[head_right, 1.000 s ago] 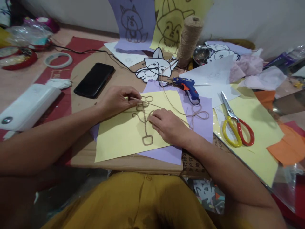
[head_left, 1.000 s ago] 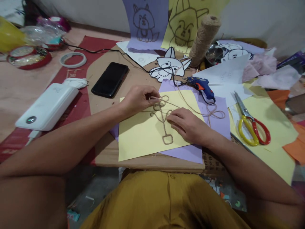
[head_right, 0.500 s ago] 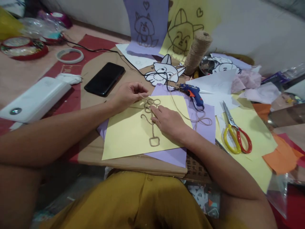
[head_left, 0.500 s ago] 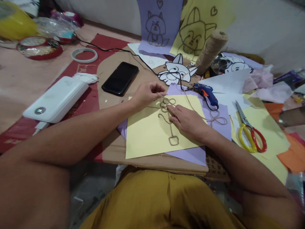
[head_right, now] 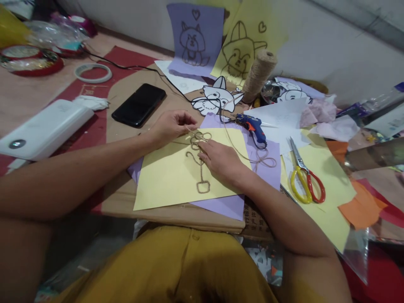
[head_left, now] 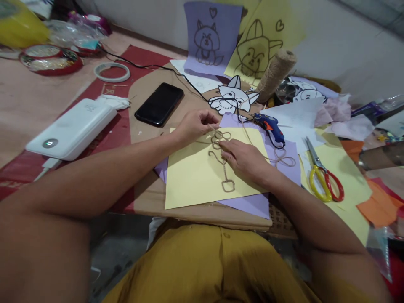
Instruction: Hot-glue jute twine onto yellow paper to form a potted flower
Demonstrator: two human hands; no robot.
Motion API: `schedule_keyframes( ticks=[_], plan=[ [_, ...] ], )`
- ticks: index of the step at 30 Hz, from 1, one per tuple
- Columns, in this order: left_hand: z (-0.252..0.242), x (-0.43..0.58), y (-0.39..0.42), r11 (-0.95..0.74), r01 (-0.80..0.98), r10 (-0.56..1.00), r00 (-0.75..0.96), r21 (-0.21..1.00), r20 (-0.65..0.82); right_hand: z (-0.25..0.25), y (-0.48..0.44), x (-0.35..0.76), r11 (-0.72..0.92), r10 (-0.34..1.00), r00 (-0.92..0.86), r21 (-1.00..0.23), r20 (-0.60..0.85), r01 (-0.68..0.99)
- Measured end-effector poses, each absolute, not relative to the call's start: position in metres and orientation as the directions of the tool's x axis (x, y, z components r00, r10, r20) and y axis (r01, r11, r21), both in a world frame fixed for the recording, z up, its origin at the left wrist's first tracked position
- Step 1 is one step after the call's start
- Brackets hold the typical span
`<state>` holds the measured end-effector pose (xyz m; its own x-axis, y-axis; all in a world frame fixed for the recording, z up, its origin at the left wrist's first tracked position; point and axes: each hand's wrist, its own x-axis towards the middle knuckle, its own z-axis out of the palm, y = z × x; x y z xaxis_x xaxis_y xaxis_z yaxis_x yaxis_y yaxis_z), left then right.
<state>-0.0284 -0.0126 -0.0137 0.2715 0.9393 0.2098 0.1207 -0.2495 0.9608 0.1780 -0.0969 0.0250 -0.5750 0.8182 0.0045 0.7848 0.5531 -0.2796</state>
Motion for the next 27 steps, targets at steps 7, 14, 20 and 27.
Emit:
schedule_keyframes(
  ticks=[7,14,20,27],
  plan=[
    [-0.005,-0.032,-0.017,-0.173,0.087,0.947,0.289,0.981,0.141,0.030,-0.098,0.190,0.572,0.820,-0.457,-0.504,0.344,0.647],
    [0.017,-0.021,-0.035,-0.152,-0.069,0.934,0.317,0.986,0.166,0.036,-0.094,0.205,0.513,0.840,-0.188,-0.635,0.508,0.577],
    [0.028,0.000,-0.050,-0.096,-0.227,0.907,0.382,0.969,0.179,0.031,-0.087,0.207,0.555,0.817,-0.196,-0.646,0.543,0.523],
    [0.037,0.020,-0.058,-0.048,-0.281,0.899,0.406,0.958,0.164,0.038,-0.091,0.209,0.604,0.777,-0.187,-0.629,0.601,0.488]
  ],
)
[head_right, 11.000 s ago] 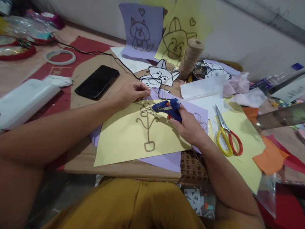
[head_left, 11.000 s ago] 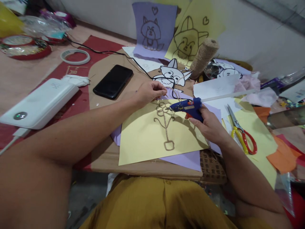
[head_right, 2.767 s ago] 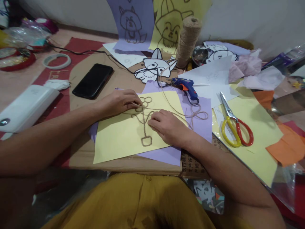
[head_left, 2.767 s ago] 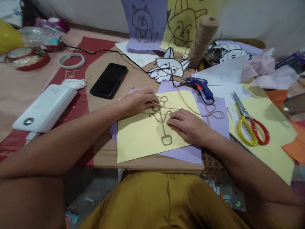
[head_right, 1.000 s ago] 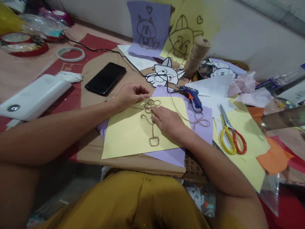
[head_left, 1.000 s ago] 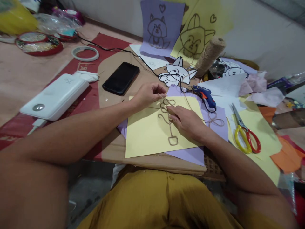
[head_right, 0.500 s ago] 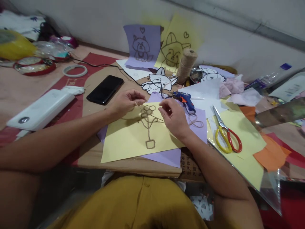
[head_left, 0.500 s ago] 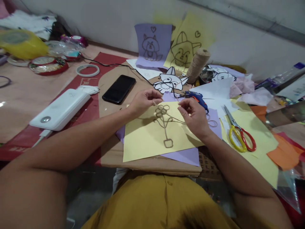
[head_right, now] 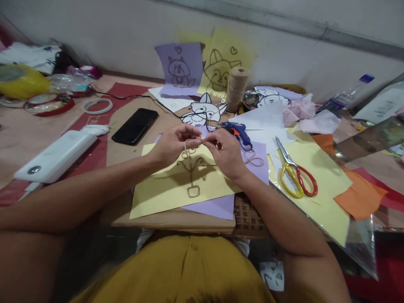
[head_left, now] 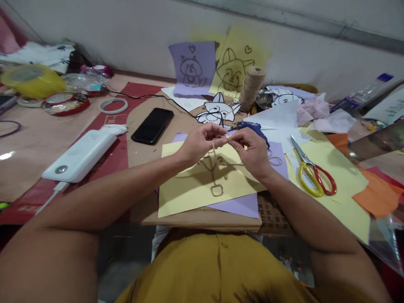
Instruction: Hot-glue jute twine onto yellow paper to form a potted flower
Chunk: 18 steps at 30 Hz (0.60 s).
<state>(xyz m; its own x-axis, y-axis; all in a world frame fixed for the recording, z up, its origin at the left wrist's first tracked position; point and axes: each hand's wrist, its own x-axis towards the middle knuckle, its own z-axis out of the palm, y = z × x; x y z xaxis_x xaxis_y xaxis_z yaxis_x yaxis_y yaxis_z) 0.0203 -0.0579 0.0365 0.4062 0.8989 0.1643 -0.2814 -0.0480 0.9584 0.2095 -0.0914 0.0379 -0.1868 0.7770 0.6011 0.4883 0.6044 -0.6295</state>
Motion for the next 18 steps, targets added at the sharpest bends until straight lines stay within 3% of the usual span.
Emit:
schedule_keyframes(
  ticks=[6,18],
  plan=[
    [0.0383,0.0225,-0.0587,-0.059,-0.254,0.908,0.388,0.965,0.157,0.0399,-0.0926,0.2143,0.635,0.738,-0.248,-0.520,0.628,0.572],
    [0.0310,0.0192,-0.0601,-0.055,-0.216,0.866,0.475,0.975,0.154,0.0403,-0.0911,0.2171,0.643,0.727,-0.301,-0.458,0.617,0.614]
  ],
)
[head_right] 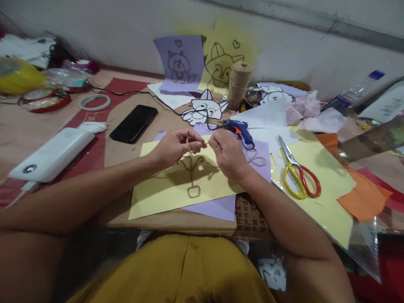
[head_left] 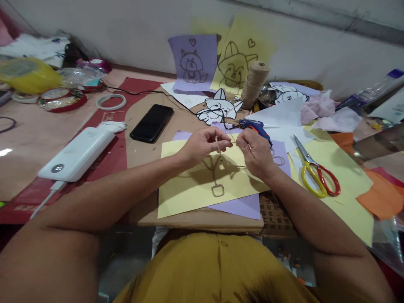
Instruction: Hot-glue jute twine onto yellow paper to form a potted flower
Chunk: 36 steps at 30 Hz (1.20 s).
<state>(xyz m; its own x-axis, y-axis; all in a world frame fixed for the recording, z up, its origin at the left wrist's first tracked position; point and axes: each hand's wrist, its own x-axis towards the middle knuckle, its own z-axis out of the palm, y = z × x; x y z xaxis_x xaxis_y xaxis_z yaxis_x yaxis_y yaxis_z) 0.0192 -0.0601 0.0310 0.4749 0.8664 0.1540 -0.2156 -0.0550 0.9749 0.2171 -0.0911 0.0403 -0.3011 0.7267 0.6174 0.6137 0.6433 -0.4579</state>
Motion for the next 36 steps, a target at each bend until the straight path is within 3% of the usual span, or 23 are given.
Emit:
schedule_keyframes(
  ticks=[7,15,18,21,24,28,32,36],
  plan=[
    [0.033,0.020,-0.066,-0.008,-0.232,0.867,0.484,0.973,0.122,0.038,-0.091,0.216,0.606,0.741,-0.271,-0.438,0.614,0.664],
    [0.029,0.019,-0.064,-0.019,-0.281,0.914,0.384,0.960,0.131,0.035,-0.089,0.217,0.664,0.730,-0.267,-0.560,0.630,0.496],
    [0.027,0.019,-0.063,-0.028,-0.312,0.932,0.334,0.950,0.138,0.032,-0.090,0.219,0.572,0.817,-0.214,-0.710,0.535,0.410],
    [0.027,0.018,-0.063,-0.056,-0.336,0.939,0.301,0.940,0.163,0.031,-0.093,0.217,0.450,0.885,-0.281,-0.837,0.371,0.312],
    [0.029,0.016,-0.063,-0.106,-0.334,0.938,0.279,0.937,0.205,0.034,-0.096,0.213,0.386,0.908,-0.318,-0.838,0.272,0.386],
    [0.031,0.012,-0.061,-0.217,-0.215,0.941,0.214,0.952,0.263,0.041,-0.102,0.211,0.433,0.901,-0.196,-0.755,0.388,0.493],
    [0.028,0.005,-0.052,-0.257,-0.153,0.944,0.171,0.954,0.281,0.048,-0.105,0.215,0.406,0.900,-0.050,-0.793,0.432,0.455],
    [0.025,0.000,-0.044,-0.213,-0.124,0.942,0.239,0.969,0.237,0.054,-0.102,0.222,0.401,0.870,0.094,-0.806,0.484,0.435]
  ],
)
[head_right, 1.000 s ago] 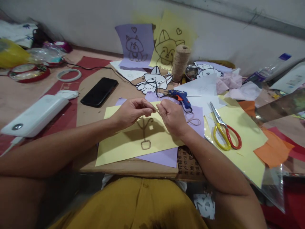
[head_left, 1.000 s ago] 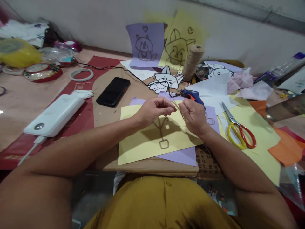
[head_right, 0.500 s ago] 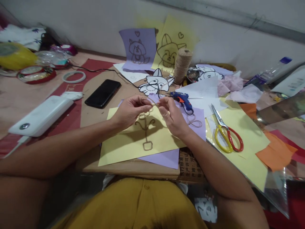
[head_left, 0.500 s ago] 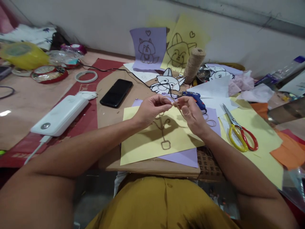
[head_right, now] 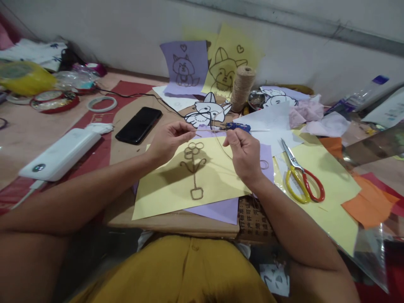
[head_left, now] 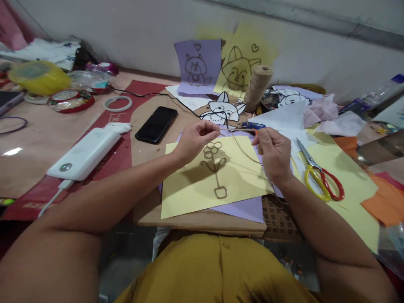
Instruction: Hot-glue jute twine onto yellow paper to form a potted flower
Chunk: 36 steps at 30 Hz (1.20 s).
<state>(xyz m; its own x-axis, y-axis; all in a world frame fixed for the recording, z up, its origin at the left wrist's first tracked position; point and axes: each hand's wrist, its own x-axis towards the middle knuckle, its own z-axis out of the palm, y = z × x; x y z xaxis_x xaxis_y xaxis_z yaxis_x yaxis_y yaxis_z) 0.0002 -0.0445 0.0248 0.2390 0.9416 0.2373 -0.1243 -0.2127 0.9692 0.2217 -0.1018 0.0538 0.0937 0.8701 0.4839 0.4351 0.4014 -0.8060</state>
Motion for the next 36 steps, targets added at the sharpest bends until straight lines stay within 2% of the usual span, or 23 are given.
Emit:
schedule_keyframes(
  ticks=[4,7,10,12,15,18,21,23,26,28,30,32,33,35,36],
  plan=[
    [0.025,-0.002,-0.044,-0.299,0.070,0.926,0.261,0.952,0.272,0.062,-0.101,0.227,0.461,0.835,0.089,-0.777,0.544,0.428],
    [0.029,-0.002,-0.045,-0.360,0.150,0.924,0.194,0.921,0.329,0.067,-0.105,0.227,0.587,0.802,-0.161,-0.709,0.576,0.392],
    [0.035,-0.003,-0.045,-0.238,-0.028,0.946,0.222,0.971,0.238,0.067,-0.107,0.222,0.689,0.718,-0.501,-0.596,0.483,0.412],
    [0.038,-0.003,-0.044,-0.108,-0.193,0.956,0.249,0.975,0.155,0.063,-0.106,0.218,0.723,0.674,-0.635,-0.517,0.378,0.459],
    [0.041,-0.002,-0.042,0.063,-0.383,0.965,0.258,0.921,0.041,0.053,-0.104,0.213,0.723,0.671,-0.697,-0.429,0.253,0.541],
    [0.043,0.002,-0.041,0.133,-0.484,0.964,0.266,0.865,0.001,0.043,-0.101,0.212,0.709,0.689,-0.705,-0.363,0.169,0.605],
    [0.047,0.007,-0.040,0.154,-0.521,0.958,0.286,0.839,0.001,0.042,-0.098,0.213,0.702,0.682,-0.722,-0.381,0.114,0.602],
    [0.052,0.010,-0.038,0.164,-0.521,0.955,0.296,0.838,-0.003,0.047,-0.097,0.218,0.685,0.661,-0.749,-0.452,0.056,0.571],
    [0.060,0.015,-0.035,0.179,-0.511,0.949,0.316,0.841,-0.009,0.059,-0.094,0.232,0.602,0.606,-0.787,-0.581,-0.114,0.548],
    [0.062,0.017,-0.032,0.201,-0.497,0.937,0.349,0.844,-0.018,0.067,-0.089,0.249,0.500,0.641,-0.743,-0.628,-0.195,0.596],
    [0.060,0.018,-0.030,0.230,-0.478,0.924,0.382,0.848,-0.035,0.069,-0.080,0.269,0.385,0.799,-0.582,-0.617,-0.150,0.687],
    [0.054,0.018,-0.027,0.248,-0.465,0.914,0.403,0.850,-0.046,0.066,-0.069,0.288,0.219,0.963,-0.271,-0.601,0.005,0.768],
    [0.049,0.018,-0.026,0.253,-0.462,0.911,0.410,0.850,-0.048,0.062,-0.063,0.295,0.136,0.990,-0.093,-0.602,0.102,0.787],
    [0.038,0.016,-0.023,0.262,-0.457,0.906,0.419,0.850,-0.055,0.051,-0.051,0.306,0.051,0.957,0.119,-0.559,0.263,0.827],
    [0.034,0.014,-0.021,0.267,-0.455,0.905,0.420,0.849,-0.059,0.044,-0.046,0.308,0.017,0.937,0.171,-0.529,0.304,0.849]
  ],
)
